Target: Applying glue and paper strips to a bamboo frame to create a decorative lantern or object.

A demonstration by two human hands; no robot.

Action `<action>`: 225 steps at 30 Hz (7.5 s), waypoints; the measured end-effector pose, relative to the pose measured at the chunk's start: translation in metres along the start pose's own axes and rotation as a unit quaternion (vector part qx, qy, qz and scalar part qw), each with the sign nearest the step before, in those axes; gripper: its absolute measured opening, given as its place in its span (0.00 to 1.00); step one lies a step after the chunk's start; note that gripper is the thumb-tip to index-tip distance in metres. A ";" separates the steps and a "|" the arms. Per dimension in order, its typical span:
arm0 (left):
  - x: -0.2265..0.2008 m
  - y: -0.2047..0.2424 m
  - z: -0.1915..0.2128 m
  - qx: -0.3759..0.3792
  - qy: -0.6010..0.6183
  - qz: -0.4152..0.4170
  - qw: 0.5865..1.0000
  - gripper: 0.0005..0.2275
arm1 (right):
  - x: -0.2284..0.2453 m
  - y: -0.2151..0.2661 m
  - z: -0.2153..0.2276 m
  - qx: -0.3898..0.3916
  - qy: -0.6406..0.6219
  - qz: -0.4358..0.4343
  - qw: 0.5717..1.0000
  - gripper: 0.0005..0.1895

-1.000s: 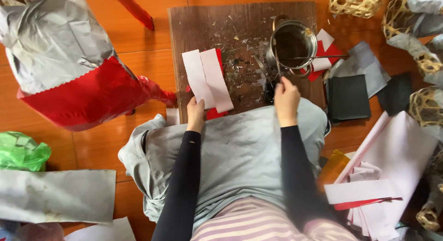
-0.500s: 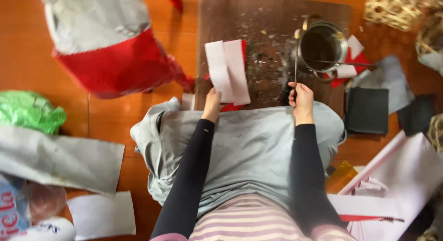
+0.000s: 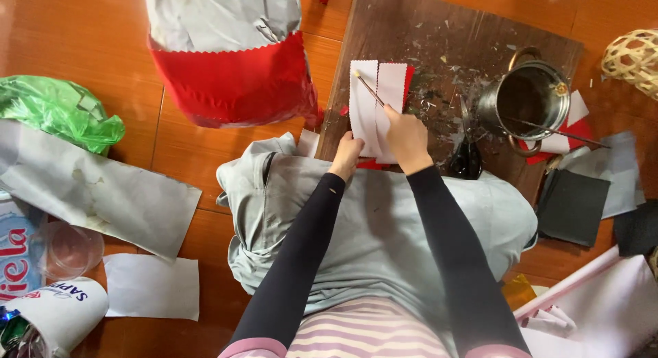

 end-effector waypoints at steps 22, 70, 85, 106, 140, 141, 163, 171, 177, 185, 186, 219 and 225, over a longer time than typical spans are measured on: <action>0.051 -0.043 0.032 -0.021 0.035 0.034 0.999 0.20 | -0.018 0.204 0.021 0.014 -0.105 -0.087 0.991 0.17; -0.133 0.132 -0.039 -0.080 -0.439 -0.408 0.797 0.09 | -0.207 0.109 0.016 -0.288 -0.884 -0.182 0.322 0.19; -0.180 0.224 -0.034 0.129 -0.058 -0.192 0.971 0.18 | 0.064 0.111 0.107 -0.285 -0.288 0.185 0.895 0.14; -0.329 0.362 -0.033 -0.001 -0.345 -0.615 0.708 0.12 | 0.124 0.082 0.151 -0.102 -0.389 0.133 0.906 0.21; -0.469 0.300 0.103 -0.207 -0.412 -0.558 0.690 0.17 | 0.211 0.003 0.181 -0.233 -0.465 0.090 0.849 0.20; -0.470 0.294 0.103 -0.211 -0.411 -0.513 0.723 0.17 | 0.211 0.000 0.180 -0.234 -0.460 0.081 0.853 0.20; -0.449 0.269 0.109 -0.121 -0.358 -0.524 0.763 0.17 | 0.219 0.003 0.165 -0.250 -0.472 0.093 0.841 0.09; -0.440 0.244 0.112 -0.132 -0.301 -0.475 0.816 0.14 | 0.235 0.003 0.153 -0.311 -0.302 0.184 0.882 0.28; -0.417 0.202 0.142 -0.034 -0.182 -0.447 0.875 0.17 | 0.221 -0.011 0.132 -0.182 -0.384 0.039 0.905 0.26; -0.400 0.194 0.135 0.052 -0.063 -0.430 0.899 0.23 | 0.217 -0.017 0.106 -0.084 -0.513 0.179 0.835 0.26; -0.395 0.189 0.140 0.042 -0.059 -0.432 0.899 0.23 | 0.217 -0.018 0.101 -0.031 -0.544 0.156 0.824 0.27; -0.390 0.211 0.131 0.027 -0.098 -0.436 0.894 0.33 | 0.217 0.012 0.073 -0.059 -0.559 0.167 0.810 0.39; -0.376 0.176 0.207 -0.149 -0.208 -0.368 0.894 0.38 | 0.179 0.009 0.081 0.042 -0.777 0.168 0.604 0.44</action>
Point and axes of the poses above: each hand's wrist, its own y-axis away from the middle knuckle, its own z-axis out of the back of the hand, x = y × z, the point moved 6 cm from there along -y, towards the middle knuckle, and after that the axes turned 1 degree about -x, right-handed, at the moved point
